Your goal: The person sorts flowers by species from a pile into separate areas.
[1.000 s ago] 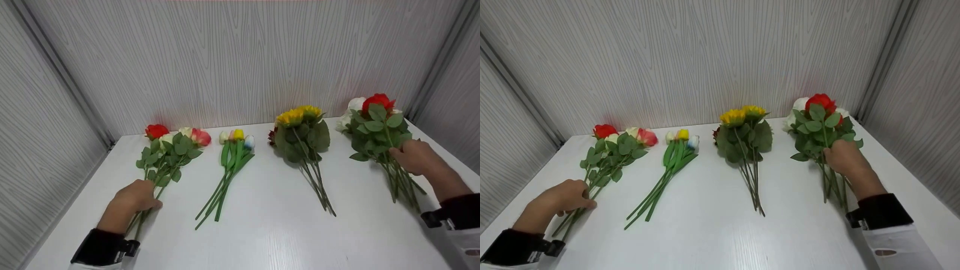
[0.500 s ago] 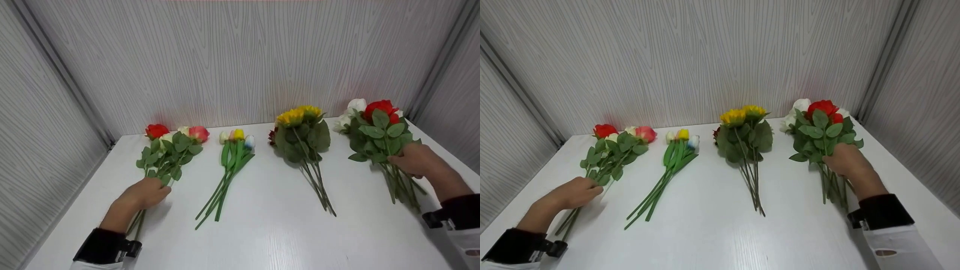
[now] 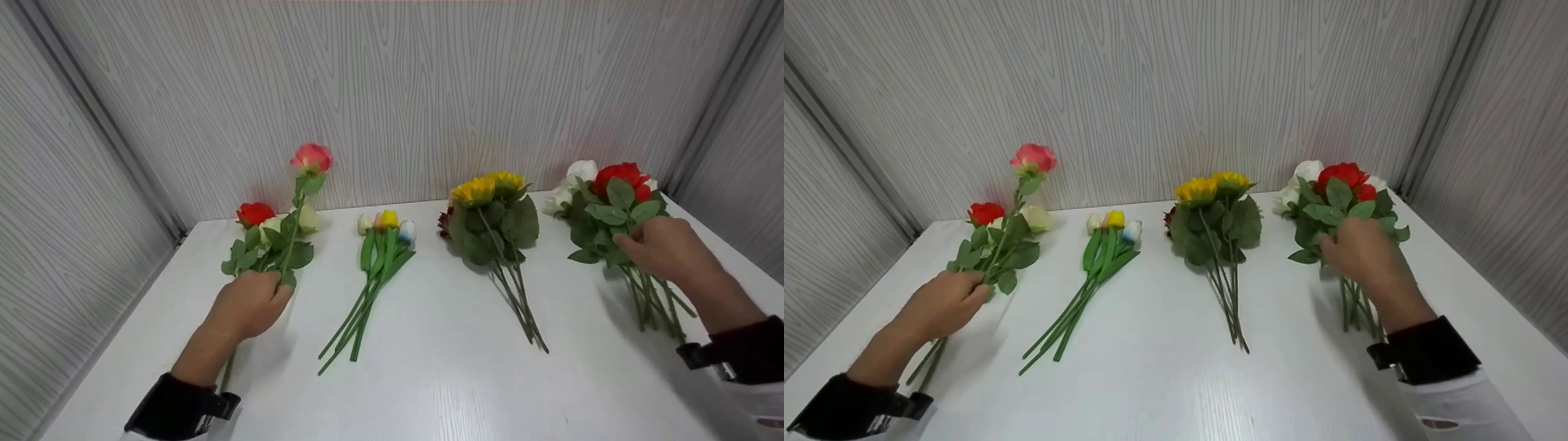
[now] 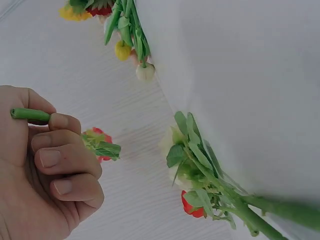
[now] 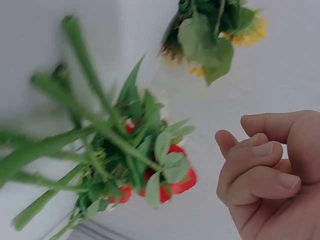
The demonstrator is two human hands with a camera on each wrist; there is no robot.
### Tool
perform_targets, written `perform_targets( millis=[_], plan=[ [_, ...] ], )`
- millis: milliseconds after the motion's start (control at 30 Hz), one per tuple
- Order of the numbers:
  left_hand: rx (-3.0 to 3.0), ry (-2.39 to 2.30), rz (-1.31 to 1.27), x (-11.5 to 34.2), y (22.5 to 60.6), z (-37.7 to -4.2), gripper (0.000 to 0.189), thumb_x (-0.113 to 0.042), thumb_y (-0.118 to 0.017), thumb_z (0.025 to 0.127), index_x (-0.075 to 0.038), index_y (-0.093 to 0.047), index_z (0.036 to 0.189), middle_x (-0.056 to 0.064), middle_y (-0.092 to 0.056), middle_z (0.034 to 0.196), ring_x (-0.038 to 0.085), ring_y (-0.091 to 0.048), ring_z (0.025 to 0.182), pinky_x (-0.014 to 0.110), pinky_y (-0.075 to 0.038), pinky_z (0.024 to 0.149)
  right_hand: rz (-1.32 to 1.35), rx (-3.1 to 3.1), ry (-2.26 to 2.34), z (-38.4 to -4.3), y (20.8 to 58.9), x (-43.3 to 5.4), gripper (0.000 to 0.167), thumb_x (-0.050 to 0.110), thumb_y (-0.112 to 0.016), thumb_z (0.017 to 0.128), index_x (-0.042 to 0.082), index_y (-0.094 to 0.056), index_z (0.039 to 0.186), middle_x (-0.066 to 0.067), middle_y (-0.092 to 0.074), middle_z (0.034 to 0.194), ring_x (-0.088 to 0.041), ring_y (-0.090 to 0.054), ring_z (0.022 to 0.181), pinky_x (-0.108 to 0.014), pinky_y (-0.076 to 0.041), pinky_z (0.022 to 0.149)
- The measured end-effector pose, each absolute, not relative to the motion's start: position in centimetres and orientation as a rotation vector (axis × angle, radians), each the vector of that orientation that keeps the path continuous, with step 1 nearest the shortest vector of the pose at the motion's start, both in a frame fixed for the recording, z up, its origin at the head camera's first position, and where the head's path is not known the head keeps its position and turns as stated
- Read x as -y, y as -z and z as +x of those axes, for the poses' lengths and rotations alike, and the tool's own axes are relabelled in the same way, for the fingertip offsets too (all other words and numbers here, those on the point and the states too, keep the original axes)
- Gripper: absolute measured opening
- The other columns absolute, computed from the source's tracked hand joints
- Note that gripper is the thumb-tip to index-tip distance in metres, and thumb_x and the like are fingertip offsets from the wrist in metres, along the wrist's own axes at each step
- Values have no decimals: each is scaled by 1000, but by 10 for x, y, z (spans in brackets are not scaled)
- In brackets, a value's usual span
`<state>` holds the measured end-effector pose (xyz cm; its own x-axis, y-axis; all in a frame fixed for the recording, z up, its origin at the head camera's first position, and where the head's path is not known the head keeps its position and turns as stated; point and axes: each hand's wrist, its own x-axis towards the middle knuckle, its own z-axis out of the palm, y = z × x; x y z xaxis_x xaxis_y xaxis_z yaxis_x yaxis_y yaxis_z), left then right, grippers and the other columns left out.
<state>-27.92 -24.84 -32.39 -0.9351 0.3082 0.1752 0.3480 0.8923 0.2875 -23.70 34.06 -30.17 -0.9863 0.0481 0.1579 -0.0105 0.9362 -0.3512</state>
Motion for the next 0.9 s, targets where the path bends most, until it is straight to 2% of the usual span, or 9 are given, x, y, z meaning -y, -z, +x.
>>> perform_targets(
  millis=[67,200,300,433,633,767,900],
  plan=[
    [2878,473,-552,241,322,-275,29,-13,-42,93,-13,-45,64,0,-38,56,15,-33,53,31,-28,49,-1,2911,-558,-234,297,-329,41,27,-56,99,-4,-69,75,-3,-62,63,-20,-54,63,-32,-40,54],
    [2758,414,-663,224,321,-264,27,-10,-46,89,-13,-42,63,-2,-32,53,13,-26,52,29,-23,46,71,2891,-610,-226,289,-302,41,30,-59,99,-9,-71,99,-9,-69,76,-23,-61,71,-33,-45,59],
    [2673,349,-760,210,320,-254,27,-10,-48,88,-15,-40,62,-5,-27,53,10,-22,51,27,-19,44,141,2884,-662,-218,286,-279,37,30,-60,100,-5,-72,100,-6,-67,74,-21,-58,69,-33,-45,61],
    [2560,287,-904,193,321,-240,27,-10,-50,86,-16,-38,63,-9,-23,53,6,-17,51,23,-14,45,260,2868,-722,-206,285,-250,28,29,-64,98,3,-73,95,0,-58,64,-15,-49,59,-30,-42,55],
    [2425,270,-1062,166,320,-213,25,-9,-56,80,-17,-39,63,-11,-22,53,3,-15,49,19,-13,43,455,2867,-891,-186,289,-212,18,28,-65,98,12,-72,94,6,-49,61,-7,-43,54,-27,-39,52],
    [2316,238,-1175,149,322,-192,26,-12,-60,77,-18,-39,63,-11,-22,52,2,-11,50,18,-11,42,702,2857,-1253,-175,295,-191,20,24,-58,102,8,-69,107,2,-54,71,-6,-47,61,-26,-43,55],
    [2188,213,-1308,135,324,-173,27,-15,-63,74,-18,-38,64,-10,-23,51,2,-10,49,18,-8,42,1079,2697,-1734,-165,306,-172,32,12,-42,107,-4,-55,132,-13,-60,87,-11,-51,68,-27,-48,59]
  ],
)
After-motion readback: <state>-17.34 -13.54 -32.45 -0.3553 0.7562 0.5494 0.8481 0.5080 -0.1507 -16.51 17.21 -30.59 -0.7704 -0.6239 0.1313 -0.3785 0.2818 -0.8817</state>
